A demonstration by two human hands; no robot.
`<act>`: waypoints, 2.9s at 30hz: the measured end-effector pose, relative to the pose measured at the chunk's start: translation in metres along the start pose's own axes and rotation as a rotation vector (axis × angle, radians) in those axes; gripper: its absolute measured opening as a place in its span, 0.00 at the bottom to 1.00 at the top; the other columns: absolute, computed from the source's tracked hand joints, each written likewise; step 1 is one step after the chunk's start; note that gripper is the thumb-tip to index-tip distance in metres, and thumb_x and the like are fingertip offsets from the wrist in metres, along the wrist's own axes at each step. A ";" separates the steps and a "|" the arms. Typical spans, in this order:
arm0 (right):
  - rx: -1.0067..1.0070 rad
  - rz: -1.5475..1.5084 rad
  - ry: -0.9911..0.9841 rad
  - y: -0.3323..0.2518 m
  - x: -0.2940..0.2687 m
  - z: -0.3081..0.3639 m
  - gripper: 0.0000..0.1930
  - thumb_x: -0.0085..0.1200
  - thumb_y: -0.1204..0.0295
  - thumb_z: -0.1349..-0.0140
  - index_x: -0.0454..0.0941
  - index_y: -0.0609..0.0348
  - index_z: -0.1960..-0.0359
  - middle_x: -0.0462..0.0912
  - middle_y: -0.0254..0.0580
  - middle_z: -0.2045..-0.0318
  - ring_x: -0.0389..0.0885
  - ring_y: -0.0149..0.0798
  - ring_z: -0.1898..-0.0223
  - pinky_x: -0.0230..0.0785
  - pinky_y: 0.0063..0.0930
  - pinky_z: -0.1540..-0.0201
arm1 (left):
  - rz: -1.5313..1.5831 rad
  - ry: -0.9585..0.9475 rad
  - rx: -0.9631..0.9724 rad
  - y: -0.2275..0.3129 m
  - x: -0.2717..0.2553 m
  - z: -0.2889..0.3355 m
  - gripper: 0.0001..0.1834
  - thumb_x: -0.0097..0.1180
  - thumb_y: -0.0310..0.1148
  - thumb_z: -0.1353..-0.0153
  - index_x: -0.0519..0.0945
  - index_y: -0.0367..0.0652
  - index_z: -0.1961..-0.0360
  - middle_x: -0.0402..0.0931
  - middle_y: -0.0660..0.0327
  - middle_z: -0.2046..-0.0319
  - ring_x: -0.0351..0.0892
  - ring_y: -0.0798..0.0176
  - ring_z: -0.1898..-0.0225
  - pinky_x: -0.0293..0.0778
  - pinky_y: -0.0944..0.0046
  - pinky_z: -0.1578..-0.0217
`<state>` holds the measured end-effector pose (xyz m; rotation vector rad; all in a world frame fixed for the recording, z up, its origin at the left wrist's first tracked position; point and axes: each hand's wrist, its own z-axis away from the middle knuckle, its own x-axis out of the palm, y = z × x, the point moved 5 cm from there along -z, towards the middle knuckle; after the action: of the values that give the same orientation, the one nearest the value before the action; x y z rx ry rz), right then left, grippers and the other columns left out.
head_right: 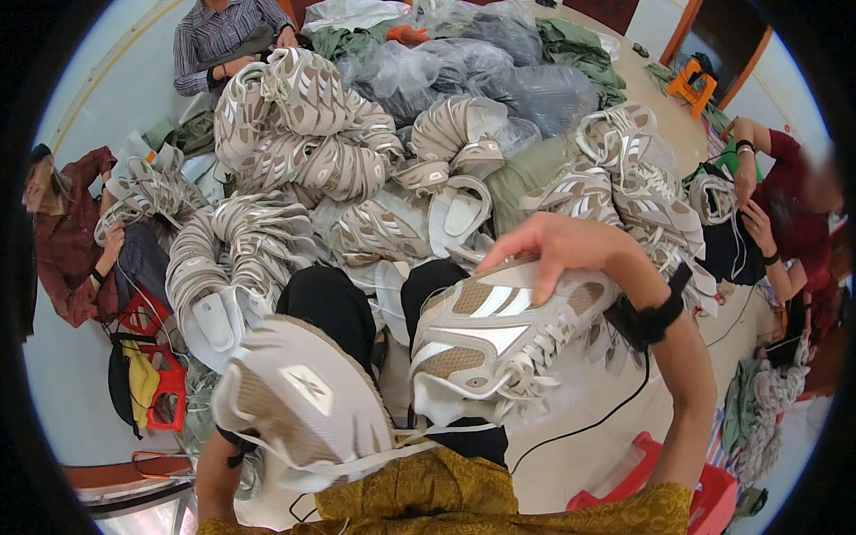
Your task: Thread laces through the eyelets of shoe uppers and tie them.
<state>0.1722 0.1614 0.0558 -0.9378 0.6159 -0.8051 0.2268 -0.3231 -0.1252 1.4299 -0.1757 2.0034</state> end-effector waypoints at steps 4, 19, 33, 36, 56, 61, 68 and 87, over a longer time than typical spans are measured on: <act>0.065 0.161 -0.151 0.011 0.002 -0.034 0.32 0.61 0.84 0.70 0.76 0.61 0.53 0.80 0.39 0.63 0.76 0.28 0.65 0.69 0.19 0.62 | -0.042 0.061 -0.008 0.001 -0.025 0.009 0.27 0.37 0.50 0.36 0.62 0.46 0.41 0.66 0.55 0.45 0.68 0.53 0.46 0.66 0.49 0.45; -0.293 0.473 0.272 0.059 0.014 -0.096 0.18 0.57 0.73 0.59 0.79 0.60 0.62 0.81 0.43 0.66 0.79 0.38 0.63 0.70 0.29 0.56 | -0.189 0.233 -0.134 -0.142 0.095 -0.128 0.24 0.42 0.44 0.38 0.67 0.42 0.44 0.70 0.54 0.48 0.71 0.53 0.48 0.70 0.49 0.49; -0.550 0.612 0.387 0.050 0.051 -0.093 0.08 0.53 0.71 0.52 0.82 0.56 0.71 0.82 0.37 0.72 0.77 0.41 0.67 0.68 0.32 0.59 | -1.920 -0.152 0.321 -0.088 0.205 -0.065 0.12 0.53 0.27 0.44 0.74 0.37 0.58 0.74 0.59 0.81 0.73 0.70 0.83 0.69 0.70 0.81; -0.568 0.660 0.358 0.046 0.070 -0.103 0.08 0.53 0.69 0.52 0.82 0.55 0.72 0.82 0.35 0.73 0.77 0.39 0.68 0.67 0.32 0.61 | -1.905 -0.257 0.457 -0.110 0.229 -0.065 0.13 0.56 0.24 0.49 0.75 0.36 0.61 0.75 0.57 0.77 0.78 0.62 0.74 0.74 0.66 0.72; -0.358 -0.410 0.371 0.112 0.070 -0.058 0.18 0.56 0.82 0.55 0.78 0.63 0.58 0.80 0.38 0.62 0.75 0.28 0.60 0.66 0.20 0.56 | -2.042 -0.432 0.943 -0.143 0.208 -0.074 0.16 0.59 0.19 0.60 0.75 0.37 0.65 0.75 0.53 0.68 0.76 0.51 0.64 0.72 0.60 0.63; -0.463 -0.007 0.671 0.098 0.032 -0.052 0.22 0.57 0.71 0.54 0.75 0.62 0.53 0.78 0.37 0.57 0.73 0.30 0.55 0.62 0.23 0.52 | -1.956 -0.517 0.880 -0.116 0.203 -0.082 0.15 0.57 0.16 0.60 0.76 0.35 0.66 0.77 0.53 0.69 0.77 0.52 0.63 0.74 0.62 0.63; -0.179 -0.480 0.411 0.119 0.028 -0.073 0.28 0.59 0.72 0.57 0.71 0.65 0.50 0.76 0.44 0.55 0.74 0.34 0.55 0.63 0.24 0.50 | -1.840 -0.495 0.768 -0.091 0.225 -0.104 0.13 0.56 0.16 0.58 0.78 0.36 0.67 0.78 0.53 0.67 0.78 0.52 0.63 0.74 0.62 0.62; -0.580 -1.301 1.179 0.141 0.070 -0.013 0.23 0.48 0.81 0.51 0.66 0.64 0.49 0.73 0.49 0.55 0.74 0.45 0.53 0.67 0.38 0.47 | -1.999 -0.412 0.837 -0.098 0.246 -0.143 0.16 0.51 0.28 0.45 0.72 0.36 0.54 0.71 0.48 0.53 0.69 0.49 0.49 0.64 0.60 0.48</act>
<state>0.2478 0.1479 -0.0824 -1.3299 1.2968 -2.5264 0.1246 -0.0746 0.0105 1.2679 1.4452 0.0222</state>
